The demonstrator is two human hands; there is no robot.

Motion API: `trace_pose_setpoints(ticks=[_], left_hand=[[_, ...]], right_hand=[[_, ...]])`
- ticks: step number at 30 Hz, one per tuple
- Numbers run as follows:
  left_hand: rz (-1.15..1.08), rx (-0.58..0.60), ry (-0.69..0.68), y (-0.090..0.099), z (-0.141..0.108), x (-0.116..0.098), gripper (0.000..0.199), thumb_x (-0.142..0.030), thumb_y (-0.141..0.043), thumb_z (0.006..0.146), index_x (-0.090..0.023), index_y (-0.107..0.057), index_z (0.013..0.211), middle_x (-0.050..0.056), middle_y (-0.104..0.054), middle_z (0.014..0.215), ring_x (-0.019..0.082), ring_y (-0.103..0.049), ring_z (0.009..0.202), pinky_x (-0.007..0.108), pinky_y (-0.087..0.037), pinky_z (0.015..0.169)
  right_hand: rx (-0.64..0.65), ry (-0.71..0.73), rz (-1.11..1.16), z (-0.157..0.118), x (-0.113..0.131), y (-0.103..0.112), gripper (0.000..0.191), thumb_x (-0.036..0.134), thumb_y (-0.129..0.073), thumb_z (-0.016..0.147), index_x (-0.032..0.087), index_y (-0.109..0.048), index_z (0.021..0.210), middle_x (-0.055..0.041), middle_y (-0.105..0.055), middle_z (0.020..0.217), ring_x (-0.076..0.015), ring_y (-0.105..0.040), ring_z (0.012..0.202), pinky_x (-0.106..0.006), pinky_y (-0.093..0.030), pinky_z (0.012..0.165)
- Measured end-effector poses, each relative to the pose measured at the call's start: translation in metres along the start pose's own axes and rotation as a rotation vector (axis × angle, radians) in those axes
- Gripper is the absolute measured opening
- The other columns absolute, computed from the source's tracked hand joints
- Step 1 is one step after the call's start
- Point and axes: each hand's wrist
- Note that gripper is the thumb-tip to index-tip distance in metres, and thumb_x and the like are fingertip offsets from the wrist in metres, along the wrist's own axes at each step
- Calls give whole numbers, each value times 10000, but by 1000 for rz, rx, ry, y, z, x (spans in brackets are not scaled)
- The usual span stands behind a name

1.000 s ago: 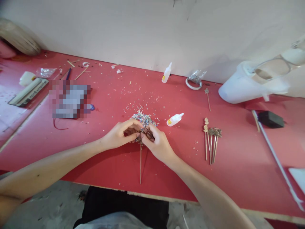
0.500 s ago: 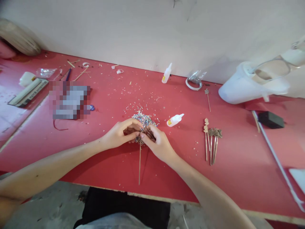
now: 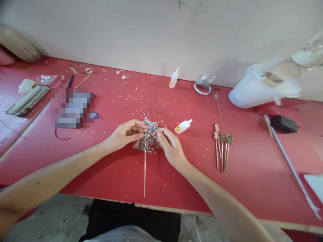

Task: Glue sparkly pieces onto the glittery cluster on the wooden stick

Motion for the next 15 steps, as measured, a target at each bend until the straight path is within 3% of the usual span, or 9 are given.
trace_pose_setpoints(ticks=[15], left_hand=[[-8, 13, -25, 2, 0, -1, 192, -184, -590, 851, -165, -514, 1027, -3, -595, 782, 46, -544, 508, 183, -479, 485]], right_hand=[[-123, 138, -184, 4, -13, 7, 167, 379, -575, 883, 242, -580, 978, 17, -496, 714, -82, -412, 536, -218, -320, 437]])
Point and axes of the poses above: each hand's wrist, its own z-axis towards the middle knuckle, its own y-axis out of the back of the hand, x = y × z
